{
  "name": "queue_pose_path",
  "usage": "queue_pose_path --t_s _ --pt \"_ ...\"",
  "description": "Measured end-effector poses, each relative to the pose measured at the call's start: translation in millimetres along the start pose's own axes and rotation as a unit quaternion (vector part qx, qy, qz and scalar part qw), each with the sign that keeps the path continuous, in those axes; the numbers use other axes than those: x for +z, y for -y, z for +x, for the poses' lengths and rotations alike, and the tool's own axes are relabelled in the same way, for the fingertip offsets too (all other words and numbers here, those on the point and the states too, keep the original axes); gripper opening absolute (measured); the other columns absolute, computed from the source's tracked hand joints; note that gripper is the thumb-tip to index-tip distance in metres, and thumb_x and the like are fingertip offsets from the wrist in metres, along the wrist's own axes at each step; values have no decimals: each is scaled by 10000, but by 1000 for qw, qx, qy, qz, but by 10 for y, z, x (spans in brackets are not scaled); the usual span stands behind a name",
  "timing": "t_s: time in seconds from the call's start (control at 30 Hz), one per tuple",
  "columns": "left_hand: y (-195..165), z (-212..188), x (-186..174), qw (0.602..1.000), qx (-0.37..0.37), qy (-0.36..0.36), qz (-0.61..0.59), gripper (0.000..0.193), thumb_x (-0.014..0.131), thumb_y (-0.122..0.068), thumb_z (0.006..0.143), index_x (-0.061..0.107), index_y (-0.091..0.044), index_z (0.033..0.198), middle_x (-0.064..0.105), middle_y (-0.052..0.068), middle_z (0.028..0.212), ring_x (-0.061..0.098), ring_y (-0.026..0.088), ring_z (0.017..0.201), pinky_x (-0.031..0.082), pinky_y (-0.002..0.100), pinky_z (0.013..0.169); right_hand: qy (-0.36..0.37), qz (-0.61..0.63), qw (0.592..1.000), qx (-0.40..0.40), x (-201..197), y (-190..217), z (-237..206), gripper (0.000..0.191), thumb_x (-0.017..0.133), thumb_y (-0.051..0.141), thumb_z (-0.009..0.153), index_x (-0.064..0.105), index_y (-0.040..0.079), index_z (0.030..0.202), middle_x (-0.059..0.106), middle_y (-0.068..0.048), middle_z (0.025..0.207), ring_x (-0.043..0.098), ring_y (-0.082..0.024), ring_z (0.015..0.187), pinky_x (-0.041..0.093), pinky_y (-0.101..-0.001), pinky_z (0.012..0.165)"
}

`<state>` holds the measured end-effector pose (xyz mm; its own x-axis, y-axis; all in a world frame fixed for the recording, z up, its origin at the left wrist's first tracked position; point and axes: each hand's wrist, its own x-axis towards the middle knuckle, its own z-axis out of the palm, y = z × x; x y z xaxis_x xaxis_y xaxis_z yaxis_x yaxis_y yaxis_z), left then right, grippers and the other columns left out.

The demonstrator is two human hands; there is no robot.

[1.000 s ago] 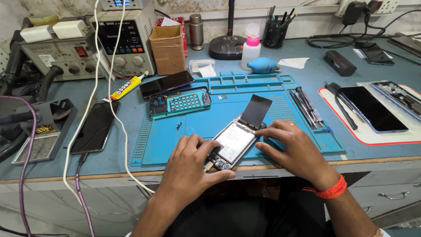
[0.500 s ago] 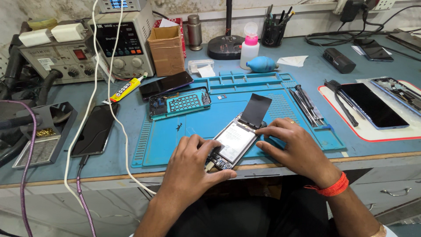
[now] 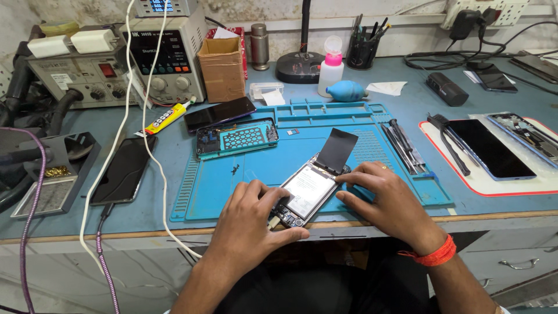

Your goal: The person unscrews the back cover of a smartphone with a screwdriver, pries the cover off by hand, and works on the internal components. They then peel back a black film covering the battery area and continue manipulating the exposed internals on the work mat.

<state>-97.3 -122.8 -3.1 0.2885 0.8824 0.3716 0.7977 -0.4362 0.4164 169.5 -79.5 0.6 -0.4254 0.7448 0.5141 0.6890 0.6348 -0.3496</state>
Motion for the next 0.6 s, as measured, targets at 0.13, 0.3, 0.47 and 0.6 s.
queue_pose_path --t_s 0.13,0.3,0.47,0.6 --pt "-9 -7 -6 1000 -4 6 -1 768 837 -613 667 694 -117 1235 588 91 1017 542 280 1032 466 439 914 1 0 1000 0 2 1 -9 284 747 295 853 771 88 1045 699 -96 903 662 -281 877 527 -411 781" --pt "-12 3 -16 1000 -11 15 0 775 835 -618 664 693 -119 1240 584 90 1014 544 271 1029 467 435 916 -6 2 1000 -15 6 5 -1 286 742 292 852 767 82 1044 695 -94 901 653 -287 887 522 -415 776" --pt "-2 0 -9 1000 -3 9 -1 756 831 -622 672 691 -108 1209 589 93 1023 546 277 1038 470 435 918 1 -6 1000 2 6 4 -6 290 747 300 850 774 92 1049 694 -96 893 657 -280 866 521 -415 771" --pt "25 3 -19 1000 6 5 -15 763 848 -587 662 693 -112 1239 594 103 1046 552 295 1045 466 445 916 5 -2 1000 12 2 3 -8 294 749 299 848 775 93 1057 693 -95 891 662 -270 865 526 -406 770"
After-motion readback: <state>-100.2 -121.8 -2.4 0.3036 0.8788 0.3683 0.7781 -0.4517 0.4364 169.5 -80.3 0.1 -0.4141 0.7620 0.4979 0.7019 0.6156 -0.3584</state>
